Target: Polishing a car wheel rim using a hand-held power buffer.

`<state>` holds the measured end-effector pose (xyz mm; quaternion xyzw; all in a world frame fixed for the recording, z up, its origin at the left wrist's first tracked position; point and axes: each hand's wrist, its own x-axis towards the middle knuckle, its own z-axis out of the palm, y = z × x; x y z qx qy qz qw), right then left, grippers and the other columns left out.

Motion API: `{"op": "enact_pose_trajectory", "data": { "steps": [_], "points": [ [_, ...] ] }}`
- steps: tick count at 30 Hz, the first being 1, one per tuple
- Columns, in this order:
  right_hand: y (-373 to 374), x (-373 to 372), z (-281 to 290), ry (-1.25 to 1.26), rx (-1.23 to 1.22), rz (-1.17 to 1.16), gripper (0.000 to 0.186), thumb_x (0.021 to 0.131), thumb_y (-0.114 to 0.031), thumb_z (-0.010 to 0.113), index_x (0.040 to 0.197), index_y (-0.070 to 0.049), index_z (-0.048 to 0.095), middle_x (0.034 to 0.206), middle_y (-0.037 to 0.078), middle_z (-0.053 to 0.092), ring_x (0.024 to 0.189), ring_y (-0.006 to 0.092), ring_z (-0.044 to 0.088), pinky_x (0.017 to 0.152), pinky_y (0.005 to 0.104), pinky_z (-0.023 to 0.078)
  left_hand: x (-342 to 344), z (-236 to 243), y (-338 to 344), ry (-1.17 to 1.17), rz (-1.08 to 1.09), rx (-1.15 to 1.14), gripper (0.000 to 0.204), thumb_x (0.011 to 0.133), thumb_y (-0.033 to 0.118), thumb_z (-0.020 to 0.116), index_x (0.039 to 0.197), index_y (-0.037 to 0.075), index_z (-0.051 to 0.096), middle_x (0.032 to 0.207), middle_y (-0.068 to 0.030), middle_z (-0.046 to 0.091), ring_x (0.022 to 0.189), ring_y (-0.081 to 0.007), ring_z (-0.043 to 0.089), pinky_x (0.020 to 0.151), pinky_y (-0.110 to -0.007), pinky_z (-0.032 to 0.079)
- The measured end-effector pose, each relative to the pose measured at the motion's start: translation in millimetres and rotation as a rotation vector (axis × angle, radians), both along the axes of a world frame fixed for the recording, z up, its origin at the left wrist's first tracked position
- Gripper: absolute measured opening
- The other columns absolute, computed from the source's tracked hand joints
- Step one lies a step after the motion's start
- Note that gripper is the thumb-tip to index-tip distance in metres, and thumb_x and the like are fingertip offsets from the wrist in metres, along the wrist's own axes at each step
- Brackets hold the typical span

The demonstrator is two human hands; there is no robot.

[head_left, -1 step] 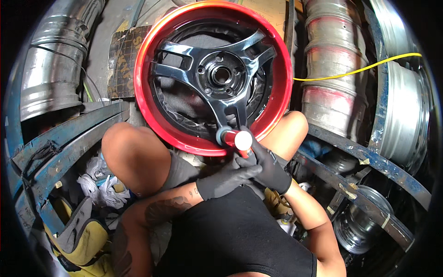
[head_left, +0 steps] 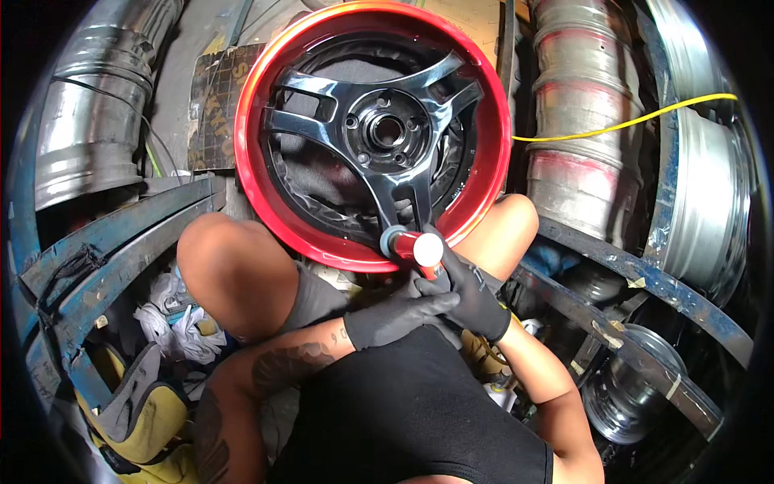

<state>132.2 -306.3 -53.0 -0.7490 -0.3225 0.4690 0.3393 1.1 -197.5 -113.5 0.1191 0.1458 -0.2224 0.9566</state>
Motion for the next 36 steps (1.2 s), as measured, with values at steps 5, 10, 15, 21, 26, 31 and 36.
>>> {"op": "enact_pose_trajectory", "data": {
  "steps": [5,10,15,21,26,31,36],
  "points": [
    [-13.0,-1.4,-1.2,-0.020,0.027,0.028,0.083,0.102,-0.017,0.073,0.169,0.000,0.025,0.163,0.021,0.047,0.149,0.0268,0.048,0.123,0.0408,0.038,-0.2,-9.8,-4.7,-0.013,-0.227,0.288,0.054,0.105,0.027,0.072,0.144,0.000,0.046,0.125,-0.0091,0.066,0.121,-0.0155,0.064,0.100,-0.034,0.056],
    [27.6,2.6,-17.7,-0.074,0.176,-0.041,0.081,0.104,-0.015,0.068,0.170,-0.002,0.023,0.160,0.025,0.050,0.145,0.0260,0.053,0.120,0.0394,0.041,10.0,-10.9,-0.7,-0.042,0.362,0.300,0.053,0.105,0.021,0.067,0.149,0.004,0.043,0.136,-0.0045,0.058,0.124,-0.0125,0.058,0.106,-0.032,0.049],
    [60.1,11.5,-14.2,-0.095,0.051,-0.202,0.065,0.102,-0.012,0.070,0.160,-0.002,0.041,0.121,0.013,0.076,0.109,0.0193,0.073,0.094,0.0344,0.057,38.5,-21.2,35.5,-0.024,0.303,0.300,0.039,0.106,0.028,0.063,0.136,0.004,0.059,0.121,-0.0019,0.067,0.115,-0.0101,0.062,0.101,-0.031,0.049],
    [56.1,24.8,-12.6,-0.170,0.031,-0.292,0.076,0.101,-0.013,0.070,0.165,-0.002,0.032,0.109,0.012,0.074,0.100,0.0161,0.071,0.088,0.0354,0.058,58.7,-19.6,32.0,-0.095,0.213,0.252,0.042,0.109,0.032,0.060,0.144,0.008,0.054,0.136,-0.0038,0.062,0.129,-0.0136,0.060,0.107,-0.037,0.051],
    [13.6,-4.1,-7.4,-0.199,-0.087,-0.329,0.080,0.101,-0.009,0.070,0.168,-0.003,0.027,0.106,0.013,0.073,0.099,0.0170,0.071,0.086,0.0351,0.057,38.7,-19.0,18.2,-0.183,0.047,0.266,0.033,0.109,0.024,0.063,0.137,0.008,0.060,0.129,-0.0024,0.063,0.123,-0.0121,0.059,0.104,-0.033,0.050],
    [-13.6,-28.0,-7.7,-0.182,0.036,-0.337,0.083,0.101,-0.006,0.069,0.169,-0.002,0.023,0.110,0.016,0.070,0.099,0.0204,0.071,0.089,0.0365,0.056,17.0,-20.2,6.5,-0.260,-0.080,0.278,0.041,0.109,0.018,0.062,0.145,0.002,0.050,0.134,-0.0053,0.057,0.126,-0.0112,0.055,0.109,-0.031,0.048],
    [-16.3,-26.0,-12.3,-0.224,0.104,-0.309,0.083,0.101,-0.002,0.068,0.170,-0.003,0.022,0.132,0.016,0.063,0.106,0.0205,0.066,0.097,0.0350,0.053,15.0,-31.3,0.5,-0.190,-0.012,-0.115,0.044,0.111,0.021,0.058,0.149,0.003,0.044,0.135,-0.0076,0.055,0.126,-0.0130,0.055,0.108,-0.030,0.047]
  ]
}}
